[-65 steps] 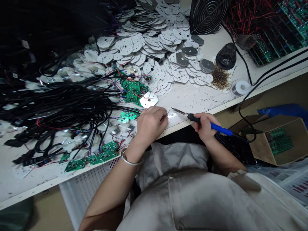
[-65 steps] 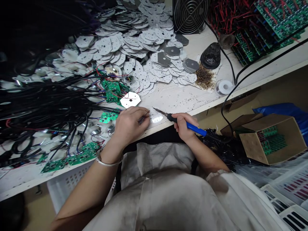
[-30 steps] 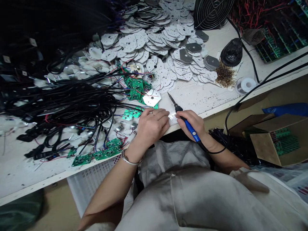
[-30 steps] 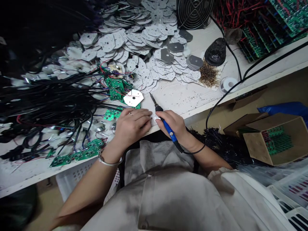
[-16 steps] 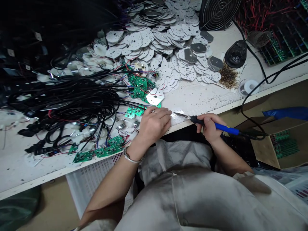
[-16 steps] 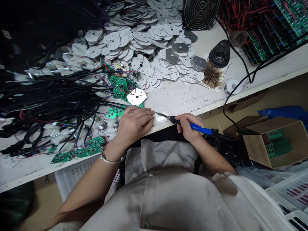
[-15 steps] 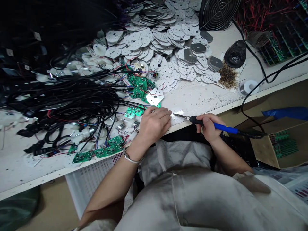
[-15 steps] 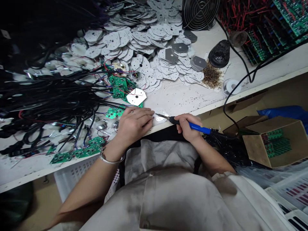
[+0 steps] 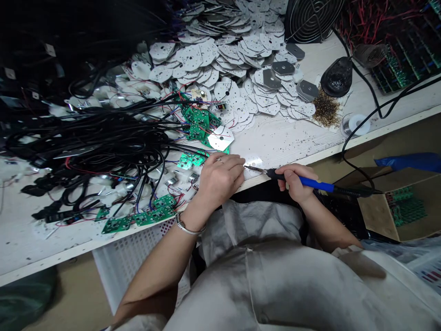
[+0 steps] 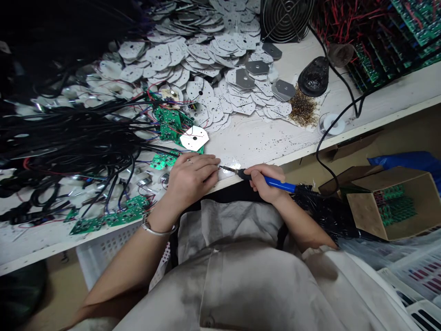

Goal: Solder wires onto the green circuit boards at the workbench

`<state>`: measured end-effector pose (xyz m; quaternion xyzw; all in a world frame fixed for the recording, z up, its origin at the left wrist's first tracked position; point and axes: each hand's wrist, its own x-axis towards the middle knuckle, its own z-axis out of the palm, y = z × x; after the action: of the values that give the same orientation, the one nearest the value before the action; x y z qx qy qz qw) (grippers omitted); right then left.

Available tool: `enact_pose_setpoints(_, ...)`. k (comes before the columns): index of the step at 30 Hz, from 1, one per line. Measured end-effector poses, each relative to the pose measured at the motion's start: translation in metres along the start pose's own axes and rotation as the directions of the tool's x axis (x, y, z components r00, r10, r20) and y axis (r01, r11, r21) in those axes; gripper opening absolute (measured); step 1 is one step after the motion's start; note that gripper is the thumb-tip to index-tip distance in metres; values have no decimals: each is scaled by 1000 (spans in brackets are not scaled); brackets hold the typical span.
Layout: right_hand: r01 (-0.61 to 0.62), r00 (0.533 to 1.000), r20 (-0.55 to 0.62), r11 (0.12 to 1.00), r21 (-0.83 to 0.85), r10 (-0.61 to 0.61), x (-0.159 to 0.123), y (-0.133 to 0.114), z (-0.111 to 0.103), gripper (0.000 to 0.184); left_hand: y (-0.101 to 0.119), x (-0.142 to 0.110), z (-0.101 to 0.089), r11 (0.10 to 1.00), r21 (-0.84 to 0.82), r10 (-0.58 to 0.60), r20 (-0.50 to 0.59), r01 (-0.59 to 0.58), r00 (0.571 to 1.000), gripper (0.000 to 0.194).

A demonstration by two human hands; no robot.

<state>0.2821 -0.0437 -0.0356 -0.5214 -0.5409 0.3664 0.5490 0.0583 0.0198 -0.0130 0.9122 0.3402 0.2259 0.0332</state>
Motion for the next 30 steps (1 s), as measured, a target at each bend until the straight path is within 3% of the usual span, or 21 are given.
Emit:
enact_pose_setpoints(5, -11, 999, -49, 999, 51, 13, 0, 1, 0, 24, 0, 0, 0, 1000, 2, -3, 8, 3, 1000, 14)
enact_pose_setpoints(11, 0, 999, 39, 998, -69, 3, 2, -3, -2, 29, 0, -1, 1, 999, -25, -48, 48, 49, 998, 16)
enact_pose_setpoints(15, -18, 997, -75, 1000, -15, 17, 0, 1, 2, 32, 0, -1, 2, 1000, -2, -24, 27, 24, 999, 17)
enact_pose_setpoints(19, 53, 976, -217, 994, 98, -30, -2, 2, 10, 24, 1, -1, 1, 999, -10, -40, 46, 40, 998, 18)
enact_pose_setpoints(21, 78, 984, -159, 997, 14, -75, -1, -1, 13, 20, 1, -1, 1, 999, -12, -44, 61, 45, 997, 18)
enact_pose_setpoints(23, 131, 989, -52, 986, -107, -137, 1, -3, 17, 28, 1, -1, 1, 999, -19, -29, 56, 31, 998, 17)
enact_pose_setpoints(27, 328, 944, 109, 905, -272, -310, 5, -3, 22, 29, 3, 0, 1, 999, -15, -41, 98, 43, 994, 17)
enact_pose_setpoints(30, 366, 931, 145, 840, -401, -336, 1, -5, 23, 29, 9, 1, -1, 998, 23, -66, 177, 62, 982, 17)
